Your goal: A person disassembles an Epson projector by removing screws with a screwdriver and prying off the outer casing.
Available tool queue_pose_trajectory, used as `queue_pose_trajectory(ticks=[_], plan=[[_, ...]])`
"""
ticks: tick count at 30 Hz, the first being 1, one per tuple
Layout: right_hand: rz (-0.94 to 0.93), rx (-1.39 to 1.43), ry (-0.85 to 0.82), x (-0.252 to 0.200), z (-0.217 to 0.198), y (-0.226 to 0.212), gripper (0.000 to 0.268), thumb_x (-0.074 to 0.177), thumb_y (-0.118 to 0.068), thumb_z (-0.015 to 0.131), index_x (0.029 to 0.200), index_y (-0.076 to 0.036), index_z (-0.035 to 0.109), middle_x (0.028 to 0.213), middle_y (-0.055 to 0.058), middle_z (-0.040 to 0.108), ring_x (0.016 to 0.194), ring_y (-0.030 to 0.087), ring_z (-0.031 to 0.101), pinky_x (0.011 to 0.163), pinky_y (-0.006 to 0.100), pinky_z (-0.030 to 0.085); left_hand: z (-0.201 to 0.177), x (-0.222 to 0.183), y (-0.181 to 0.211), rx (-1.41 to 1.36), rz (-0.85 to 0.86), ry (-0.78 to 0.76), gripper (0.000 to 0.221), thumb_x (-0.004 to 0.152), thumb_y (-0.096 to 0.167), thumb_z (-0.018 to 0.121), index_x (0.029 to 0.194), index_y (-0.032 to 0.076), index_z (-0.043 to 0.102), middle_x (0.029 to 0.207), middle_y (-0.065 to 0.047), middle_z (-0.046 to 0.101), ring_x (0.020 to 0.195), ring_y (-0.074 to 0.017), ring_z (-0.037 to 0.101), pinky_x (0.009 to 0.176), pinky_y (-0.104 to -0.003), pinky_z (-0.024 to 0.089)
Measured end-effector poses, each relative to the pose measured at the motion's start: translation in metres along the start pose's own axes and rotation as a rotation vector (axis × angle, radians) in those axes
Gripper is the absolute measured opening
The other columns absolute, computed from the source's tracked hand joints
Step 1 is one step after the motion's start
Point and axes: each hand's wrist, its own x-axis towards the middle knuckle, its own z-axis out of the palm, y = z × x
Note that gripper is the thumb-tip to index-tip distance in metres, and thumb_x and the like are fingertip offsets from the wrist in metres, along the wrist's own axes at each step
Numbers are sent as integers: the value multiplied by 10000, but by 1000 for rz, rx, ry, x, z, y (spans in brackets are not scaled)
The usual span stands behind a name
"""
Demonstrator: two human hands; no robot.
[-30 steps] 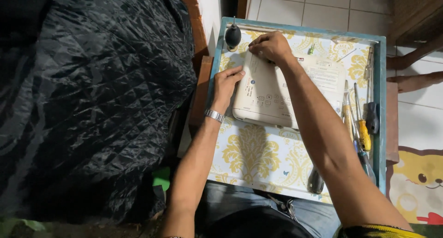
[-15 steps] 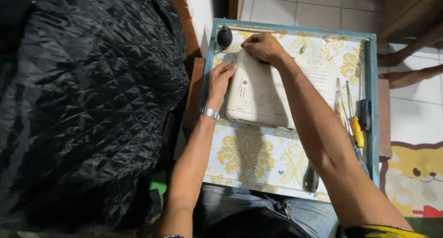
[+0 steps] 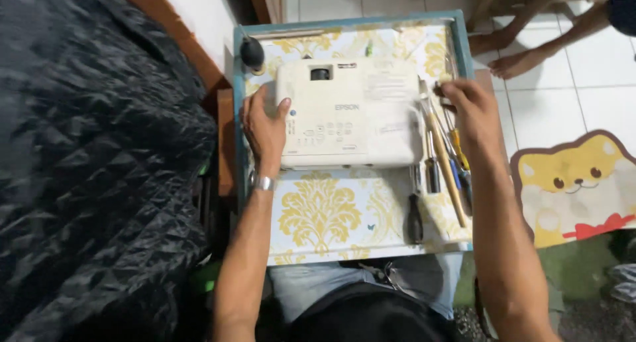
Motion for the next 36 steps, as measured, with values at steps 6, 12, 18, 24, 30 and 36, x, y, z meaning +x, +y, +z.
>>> queue_pose_trajectory(ticks=[6, 12, 18, 24, 30, 36], plan=[[1, -50, 320, -100, -78, 64, 54, 1021, -88, 709, 1070, -69, 721, 896, 77, 671, 841, 140, 637, 776, 297, 542, 23, -79, 91, 155, 633, -206, 631, 852, 403, 849, 1393, 153, 643, 1437, -116, 576, 1369, -321, 524, 1171, -524, 352], [11, -281, 159, -128, -70, 34, 218, 1010, -152, 725, 1198, -42, 737, 1062, 224, 721, 999, 295, 682, 800, 461, 557, 42, -114, 114, 379, 767, -534, 775, 808, 559, 791, 1454, 180, 593, 1567, -108, 508, 1508, -312, 379, 1222, -673, 124], [143, -238, -73, -115, -32, 13, 366, 1004, -334, 681, 1269, -83, 719, 1105, 183, 756, 1068, 328, 727, 908, 484, 562, 13, -128, 120, 425, 604, -249, 777, 855, 588, 781, 1418, 74, 631, 1539, -164, 526, 1491, -329, 388, 1246, -592, 137], [167, -351, -143, -68, -1, 33, 590, 1044, -606, 558, 1317, -107, 712, 1183, 168, 739, 1182, 392, 665, 985, 537, 503, -8, -155, 79, 66, -81, 140, 818, 919, 403, 809, 1540, 78, 387, 1561, -185, 308, 1490, -400, 296, 1245, -566, 228], [329, -430, -204, -51, 26, 17, 681, 969, -610, 618, 1329, -36, 687, 1219, 249, 702, 1194, 433, 649, 984, 560, 518, -16, -125, 74, -78, -426, 60, 942, 927, 563, 741, 1572, 27, 311, 1547, -310, 345, 1477, -467, 327, 1234, -547, 236], [444, -143, -163, -53, 35, -5, 755, 897, -502, 755, 1371, 69, 618, 1246, 343, 633, 1230, 484, 604, 1004, 627, 453, -17, -110, 63, -114, -473, 35, 919, 874, 611, 757, 1552, 117, 381, 1534, -222, 431, 1449, -398, 423, 1206, -490, 334]])
